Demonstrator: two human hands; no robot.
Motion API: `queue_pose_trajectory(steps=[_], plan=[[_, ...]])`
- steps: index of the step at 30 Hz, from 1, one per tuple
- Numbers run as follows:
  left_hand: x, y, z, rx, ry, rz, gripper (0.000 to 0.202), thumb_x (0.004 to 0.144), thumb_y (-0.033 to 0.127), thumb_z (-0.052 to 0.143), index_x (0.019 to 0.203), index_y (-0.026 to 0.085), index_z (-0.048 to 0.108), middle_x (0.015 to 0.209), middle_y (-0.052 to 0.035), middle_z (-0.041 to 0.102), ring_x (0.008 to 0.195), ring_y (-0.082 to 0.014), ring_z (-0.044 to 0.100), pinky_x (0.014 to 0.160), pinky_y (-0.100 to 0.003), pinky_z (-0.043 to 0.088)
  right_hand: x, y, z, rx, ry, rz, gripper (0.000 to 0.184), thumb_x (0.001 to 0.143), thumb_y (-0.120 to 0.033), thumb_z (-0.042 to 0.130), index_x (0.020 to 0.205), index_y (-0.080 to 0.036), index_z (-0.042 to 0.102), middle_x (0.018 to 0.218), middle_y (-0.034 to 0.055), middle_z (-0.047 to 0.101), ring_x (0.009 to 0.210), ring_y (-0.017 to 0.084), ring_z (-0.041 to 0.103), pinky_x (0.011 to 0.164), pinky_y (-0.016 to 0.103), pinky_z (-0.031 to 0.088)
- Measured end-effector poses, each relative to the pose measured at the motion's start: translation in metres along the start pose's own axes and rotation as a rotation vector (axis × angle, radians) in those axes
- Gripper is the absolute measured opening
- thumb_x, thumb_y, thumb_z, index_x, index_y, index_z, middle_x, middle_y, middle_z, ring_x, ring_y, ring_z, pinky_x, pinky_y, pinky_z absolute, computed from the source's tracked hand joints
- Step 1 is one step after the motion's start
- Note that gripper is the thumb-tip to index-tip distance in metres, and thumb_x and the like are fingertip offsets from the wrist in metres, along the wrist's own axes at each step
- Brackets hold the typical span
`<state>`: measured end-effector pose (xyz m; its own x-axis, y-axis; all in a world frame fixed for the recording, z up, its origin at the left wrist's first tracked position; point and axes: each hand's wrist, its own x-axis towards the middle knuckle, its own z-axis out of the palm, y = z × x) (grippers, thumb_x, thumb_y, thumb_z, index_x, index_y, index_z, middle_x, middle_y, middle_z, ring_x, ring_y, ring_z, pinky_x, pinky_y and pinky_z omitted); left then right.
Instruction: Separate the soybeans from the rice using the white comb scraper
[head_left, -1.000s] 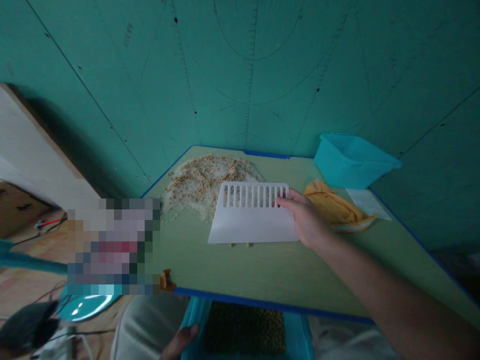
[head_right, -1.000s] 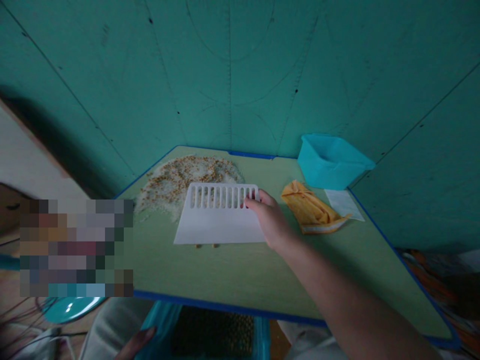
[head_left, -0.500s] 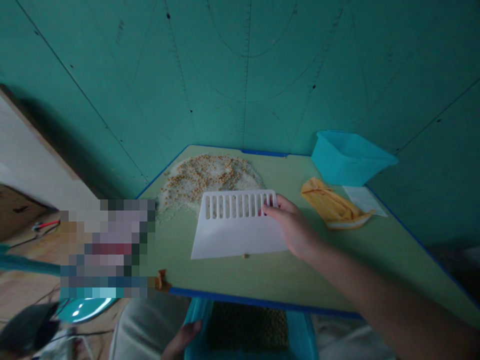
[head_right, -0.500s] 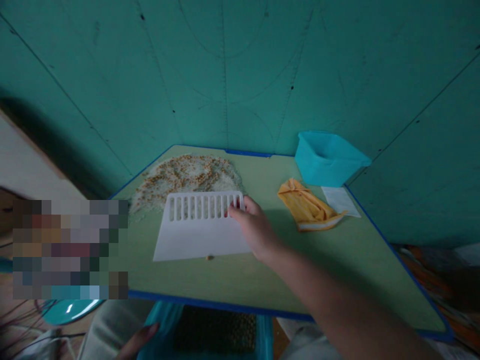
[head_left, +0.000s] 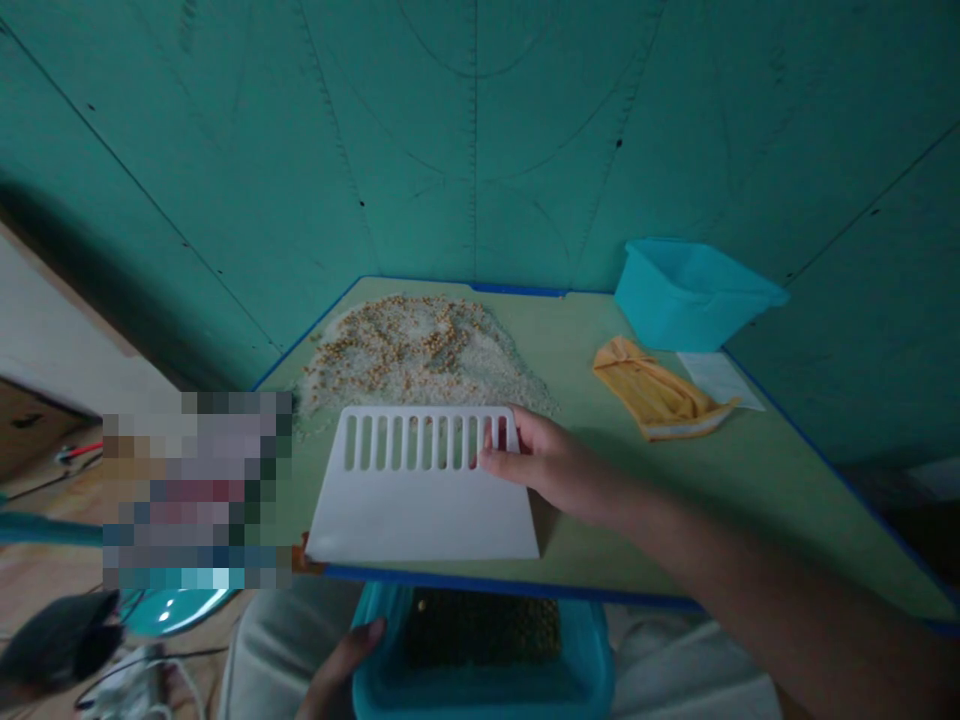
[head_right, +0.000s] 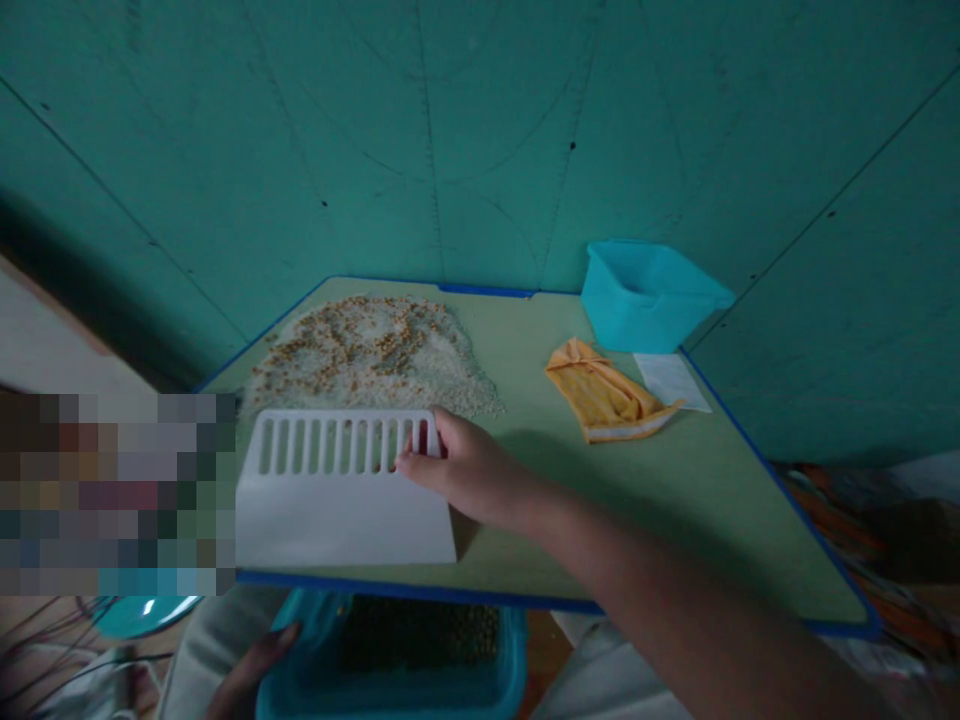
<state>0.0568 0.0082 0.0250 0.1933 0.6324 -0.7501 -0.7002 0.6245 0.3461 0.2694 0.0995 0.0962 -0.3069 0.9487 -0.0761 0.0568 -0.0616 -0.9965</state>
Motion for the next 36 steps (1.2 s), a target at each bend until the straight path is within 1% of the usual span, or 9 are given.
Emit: queue_pose_trajectory(steps=[4, 6, 9, 12, 17, 20, 23, 27, 36], plan=[[-0.001, 0.005, -0.002, -0.023, 0.003, 0.016, 0.024, 0.052, 0.020, 0.073, 0.075, 0.026, 0.074, 0.074, -0.0020, 0.074, 0.093, -0.0368, 0.059, 0.084, -0.047, 0.044, 0.001, -0.007, -0.004, 0.017, -0.004, -0.014, 0.012, 0.071, -0.023, 0.057, 0.081, -0.020, 0.053, 0.073, -0.0013, 0.056, 0.067, 0.014, 0.050, 0.061, 0.027, 0.038], [-0.003, 0.007, -0.003, 0.011, -0.002, 0.054, 0.022, 0.051, 0.019, 0.074, 0.072, 0.026, 0.074, 0.078, -0.0016, 0.074, 0.095, -0.0355, 0.059, 0.086, -0.044, 0.044, 0.002, -0.013, -0.010, 0.045, 0.066, -0.073, 0.010, 0.071, -0.022, 0.057, 0.080, -0.021, 0.053, 0.073, -0.0021, 0.056, 0.067, 0.013, 0.051, 0.063, 0.027, 0.038], [-0.003, 0.007, -0.006, 0.064, 0.005, 0.098, 0.022, 0.053, 0.019, 0.073, 0.073, 0.026, 0.074, 0.080, -0.0003, 0.074, 0.096, -0.0345, 0.058, 0.086, -0.042, 0.044, 0.008, -0.018, -0.028, 0.112, 0.239, -0.190, 0.014, 0.073, -0.024, 0.056, 0.087, -0.023, 0.053, 0.082, -0.0019, 0.059, 0.076, 0.015, 0.053, 0.070, 0.029, 0.039], [-0.002, 0.006, -0.011, 0.084, 0.002, 0.111, 0.026, 0.056, 0.019, 0.071, 0.081, 0.025, 0.073, 0.082, -0.0002, 0.074, 0.093, -0.0337, 0.060, 0.086, -0.042, 0.045, 0.017, -0.018, -0.048, 0.139, 0.338, -0.205, 0.017, 0.072, -0.024, 0.056, 0.088, -0.022, 0.052, 0.082, -0.0018, 0.059, 0.078, 0.016, 0.054, 0.073, 0.030, 0.040], [0.000, 0.004, -0.014, 0.044, -0.030, 0.076, 0.018, 0.063, 0.018, 0.065, 0.077, 0.024, 0.073, 0.079, -0.0012, 0.074, 0.095, -0.0344, 0.059, 0.086, -0.044, 0.044, 0.025, -0.010, -0.064, 0.084, 0.299, -0.101, 0.014, 0.071, -0.021, 0.054, 0.084, -0.022, 0.049, 0.074, -0.0021, 0.057, 0.073, 0.016, 0.054, 0.072, 0.031, 0.040], [0.002, 0.003, -0.017, 0.031, -0.051, 0.051, 0.016, 0.064, 0.018, 0.064, 0.075, 0.022, 0.074, 0.076, -0.0031, 0.074, 0.096, -0.0343, 0.058, 0.086, -0.044, 0.043, 0.025, -0.008, -0.062, 0.072, 0.269, -0.071, 0.014, 0.071, -0.021, 0.053, 0.085, -0.022, 0.048, 0.073, -0.0018, 0.056, 0.071, 0.016, 0.053, 0.070, 0.031, 0.040], [0.003, 0.002, -0.021, 0.061, -0.057, 0.049, 0.019, 0.065, 0.020, 0.063, 0.081, 0.021, 0.073, 0.083, -0.0061, 0.074, 0.098, -0.0341, 0.058, 0.086, -0.043, 0.043, 0.024, -0.008, -0.059, 0.096, 0.245, -0.062, 0.016, 0.071, -0.020, 0.052, 0.087, -0.021, 0.049, 0.074, -0.0014, 0.057, 0.072, 0.016, 0.053, 0.069, 0.030, 0.040], [0.004, 0.003, -0.024, 0.037, -0.075, 0.037, 0.020, 0.066, 0.019, 0.062, 0.082, 0.023, 0.073, 0.088, -0.0054, 0.073, 0.099, -0.0339, 0.057, 0.085, -0.044, 0.044, 0.023, -0.009, -0.058, 0.127, 0.236, -0.040, 0.016, 0.072, -0.019, 0.053, 0.088, -0.021, 0.049, 0.076, -0.0012, 0.058, 0.072, 0.015, 0.054, 0.069, 0.029, 0.040], [0.001, 0.003, -0.017, 0.072, -0.070, 0.055, 0.022, 0.062, 0.019, 0.066, 0.083, 0.023, 0.073, 0.088, -0.0060, 0.073, 0.099, -0.0373, 0.056, 0.085, -0.047, 0.043, 0.022, -0.006, -0.058, 0.166, 0.172, -0.026, 0.019, 0.073, -0.018, 0.053, 0.092, -0.021, 0.051, 0.081, -0.0007, 0.061, 0.075, 0.015, 0.056, 0.072, 0.030, 0.041]])
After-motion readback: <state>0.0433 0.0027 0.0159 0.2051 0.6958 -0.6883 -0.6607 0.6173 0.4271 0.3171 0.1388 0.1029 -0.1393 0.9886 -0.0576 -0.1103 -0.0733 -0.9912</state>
